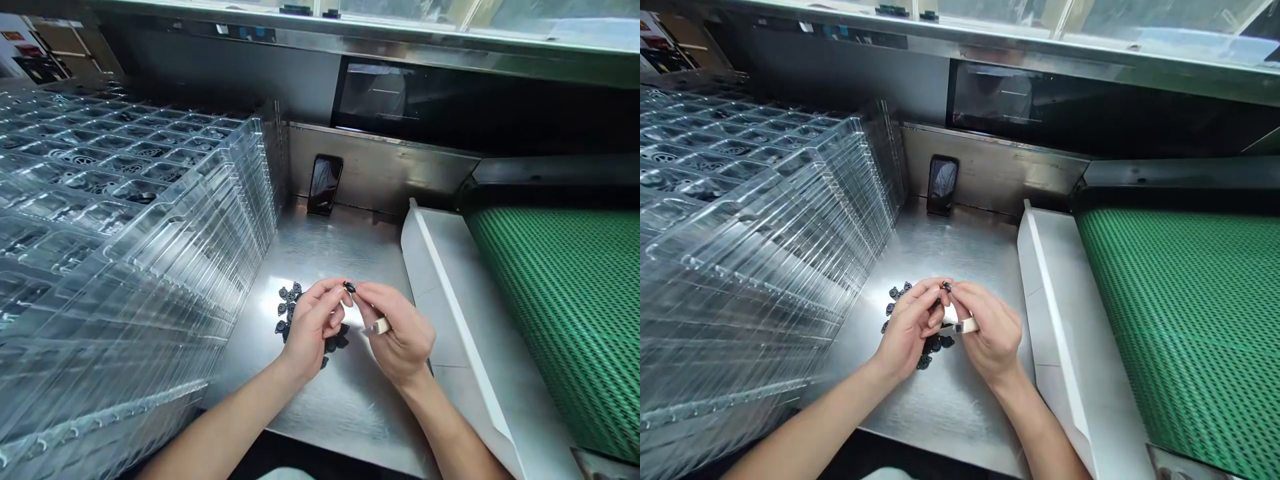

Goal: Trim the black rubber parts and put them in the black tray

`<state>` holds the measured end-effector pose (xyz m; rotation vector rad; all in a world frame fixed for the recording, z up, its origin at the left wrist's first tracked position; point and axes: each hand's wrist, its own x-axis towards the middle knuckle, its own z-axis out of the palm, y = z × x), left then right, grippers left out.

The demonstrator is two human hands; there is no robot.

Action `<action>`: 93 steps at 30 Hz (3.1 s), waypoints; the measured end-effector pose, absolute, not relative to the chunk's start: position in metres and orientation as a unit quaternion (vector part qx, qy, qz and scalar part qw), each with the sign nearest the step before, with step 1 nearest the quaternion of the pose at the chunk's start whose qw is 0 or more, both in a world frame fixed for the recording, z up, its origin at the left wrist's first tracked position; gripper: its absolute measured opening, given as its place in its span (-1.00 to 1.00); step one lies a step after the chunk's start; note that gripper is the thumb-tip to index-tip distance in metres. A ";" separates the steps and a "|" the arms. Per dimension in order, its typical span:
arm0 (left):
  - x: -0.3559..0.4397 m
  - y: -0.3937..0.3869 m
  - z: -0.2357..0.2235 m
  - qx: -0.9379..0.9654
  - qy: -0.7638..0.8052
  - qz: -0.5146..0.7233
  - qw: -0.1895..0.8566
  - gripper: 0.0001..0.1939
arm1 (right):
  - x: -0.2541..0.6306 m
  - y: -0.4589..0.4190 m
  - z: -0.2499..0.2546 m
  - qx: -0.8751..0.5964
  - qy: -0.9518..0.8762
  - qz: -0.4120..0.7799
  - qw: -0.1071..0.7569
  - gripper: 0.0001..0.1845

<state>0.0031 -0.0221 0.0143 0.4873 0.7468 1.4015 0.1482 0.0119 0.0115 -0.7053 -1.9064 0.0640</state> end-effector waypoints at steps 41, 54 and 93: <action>-0.003 -0.023 0.021 0.248 0.296 0.644 0.660 -0.65 | 0.142 0.006 0.020 -0.390 -0.818 0.072 0.417 -0.71; -0.004 -0.021 0.020 0.232 0.294 0.654 0.658 -0.63 | 0.142 0.006 0.018 -0.392 -0.814 0.051 0.426 -0.71; -0.004 -0.021 0.019 0.218 0.291 0.655 0.663 -0.66 | 0.141 0.008 0.016 -0.388 -0.814 0.049 0.430 -0.71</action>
